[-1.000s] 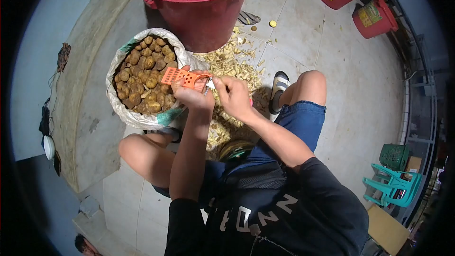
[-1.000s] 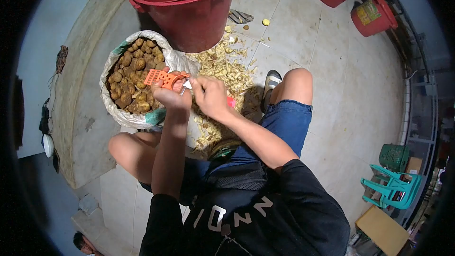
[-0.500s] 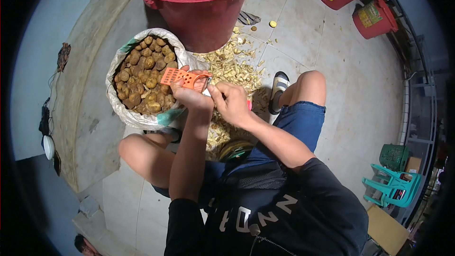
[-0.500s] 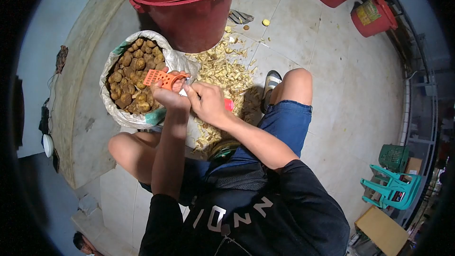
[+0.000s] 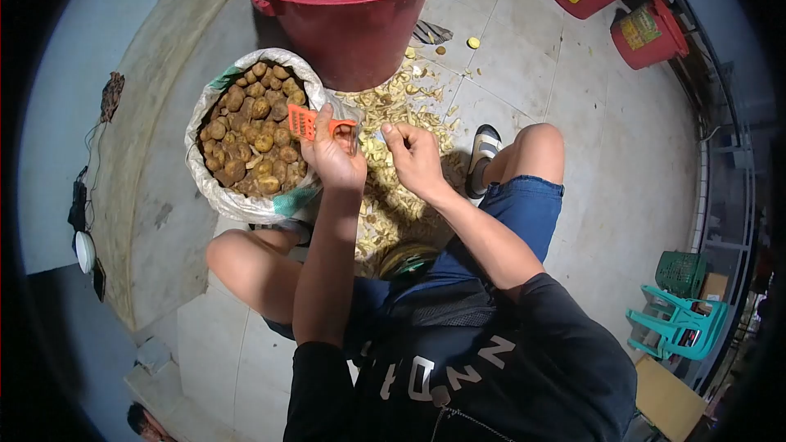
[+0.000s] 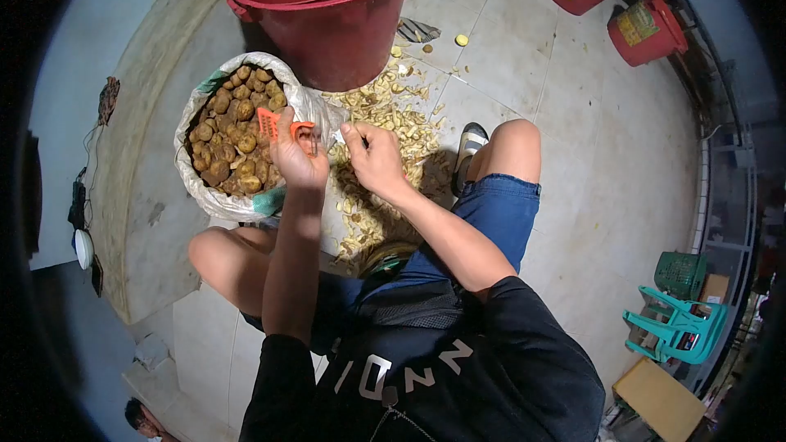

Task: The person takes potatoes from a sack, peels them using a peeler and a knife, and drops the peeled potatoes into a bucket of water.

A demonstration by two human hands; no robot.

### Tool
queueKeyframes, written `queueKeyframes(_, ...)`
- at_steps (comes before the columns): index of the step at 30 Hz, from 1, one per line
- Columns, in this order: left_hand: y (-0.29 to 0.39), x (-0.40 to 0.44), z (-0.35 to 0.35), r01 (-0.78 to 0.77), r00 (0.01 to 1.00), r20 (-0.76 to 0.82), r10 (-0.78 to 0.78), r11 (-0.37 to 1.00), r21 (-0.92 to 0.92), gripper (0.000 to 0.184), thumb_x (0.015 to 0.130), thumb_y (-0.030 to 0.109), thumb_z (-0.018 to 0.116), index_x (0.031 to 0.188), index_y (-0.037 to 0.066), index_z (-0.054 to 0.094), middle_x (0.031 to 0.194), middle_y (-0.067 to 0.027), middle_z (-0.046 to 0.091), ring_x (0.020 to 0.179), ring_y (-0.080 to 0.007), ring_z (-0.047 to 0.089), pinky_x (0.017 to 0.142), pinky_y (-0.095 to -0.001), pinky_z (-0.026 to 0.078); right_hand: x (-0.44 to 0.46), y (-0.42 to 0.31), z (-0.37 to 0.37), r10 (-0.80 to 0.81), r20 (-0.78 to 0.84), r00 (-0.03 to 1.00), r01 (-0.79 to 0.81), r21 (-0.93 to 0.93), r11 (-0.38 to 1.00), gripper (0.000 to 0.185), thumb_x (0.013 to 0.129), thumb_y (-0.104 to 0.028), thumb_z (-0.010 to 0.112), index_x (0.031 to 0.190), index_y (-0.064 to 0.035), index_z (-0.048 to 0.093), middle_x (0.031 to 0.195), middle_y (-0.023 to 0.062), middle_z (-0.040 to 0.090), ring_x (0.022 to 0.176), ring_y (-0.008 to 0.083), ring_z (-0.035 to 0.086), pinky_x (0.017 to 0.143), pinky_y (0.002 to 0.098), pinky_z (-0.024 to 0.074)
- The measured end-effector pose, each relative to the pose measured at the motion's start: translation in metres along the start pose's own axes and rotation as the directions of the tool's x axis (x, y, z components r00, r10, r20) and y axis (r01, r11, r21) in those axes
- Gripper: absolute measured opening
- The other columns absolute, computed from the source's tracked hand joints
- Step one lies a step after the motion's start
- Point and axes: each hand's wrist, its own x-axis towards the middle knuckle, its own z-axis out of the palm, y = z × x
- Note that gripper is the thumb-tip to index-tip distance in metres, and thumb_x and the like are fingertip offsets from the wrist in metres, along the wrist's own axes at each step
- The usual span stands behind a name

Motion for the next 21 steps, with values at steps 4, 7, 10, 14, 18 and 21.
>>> queueKeyframes(4,0.006,-0.003,-0.006,0.147,0.982,0.134,-0.131,0.982,-0.121,0.032,0.089,0.027,0.045,0.112,0.004,0.048,0.071,-0.008,0.053,0.071,-0.0224,0.058,0.067,-0.0445,0.052,0.001,0.005,0.002,-0.03,-0.011,0.999,0.03,-0.013,0.999,0.043,0.095,-0.026,0.056,0.064,0.0026,0.048,0.051,0.0143,0.04,0.049,0.0171,0.034,0.049,0.0383,0.0331)
queueKeyframes(7,0.01,-0.011,0.006,0.115,0.983,0.144,-0.111,0.993,-0.019,0.044,0.089,0.027,0.035,0.125,0.003,0.044,0.076,-0.01,0.055,0.071,-0.0227,0.056,0.066,-0.0425,0.052,0.001,0.005,0.002,-0.026,-0.01,1.0,0.026,-0.013,1.0,0.044,0.095,-0.026,0.057,0.064,0.0027,0.048,0.051,0.015,0.041,0.049,0.0176,0.034,0.049,0.0388,0.0333)
queueKeyframes(10,0.008,-0.011,0.006,0.047,0.966,0.25,-0.059,0.997,0.053,0.052,0.088,0.029,0.032,0.13,0.0,0.043,0.077,-0.0136,0.059,0.073,-0.026,0.059,0.069,-0.0462,0.053,0.001,0.002,0.0,-0.017,-0.004,1.0,0.017,-0.042,0.999,0.042,0.096,-0.027,0.056,0.066,0.0028,0.052,0.053,0.0169,0.044,0.048,0.0196,0.037,0.05,0.0396,0.0346)
queueKeyframes(14,0.01,-0.013,0.009,0.031,0.959,0.28,-0.046,0.998,0.056,0.053,0.087,0.027,0.032,0.129,0.0,0.045,0.078,-0.0148,0.06,0.073,-0.0265,0.059,0.071,-0.0467,0.053,-0.001,-0.003,-0.001,-0.016,0.005,1.0,0.017,-0.105,0.994,0.038,0.095,-0.027,0.056,0.071,0.0024,0.059,0.058,0.0212,0.051,0.048,0.0292,0.047,0.052,0.0408,0.0382)
queueKeyframes(18,0.01,-0.013,0.007,-0.003,0.955,0.296,-0.019,0.997,0.077,0.05,0.086,0.026,0.032,0.126,-0.002,0.047,0.078,-0.0146,0.06,0.073,-0.0265,0.06,0.07,-0.0451,0.054,-0.001,0.001,0.004,-0.115,-0.052,0.992,0.109,-0.107,0.988,0.045,0.096,-0.026,0.057,0.061,0.0013,0.048,0.047,0.0099,0.039,0.046,0.0133,0.035,0.045,0.0353,0.03)
queueKeyframes(21,0.007,-0.012,0.003,-0.056,0.952,0.305,0.03,0.995,0.077,0.048,0.086,0.025,0.033,0.123,-0.003,0.047,0.077,-0.015,0.06,0.072,-0.0268,0.06,0.068,-0.0437,0.055,-0.001,-0.001,0.004,-0.197,-0.084,0.977,0.179,-0.183,0.967,0.042,0.095,-0.023,0.058,0.062,0.0013,0.05,0.049,0.0151,0.043,0.043,0.0211,0.04,0.046,0.0379,0.0324)
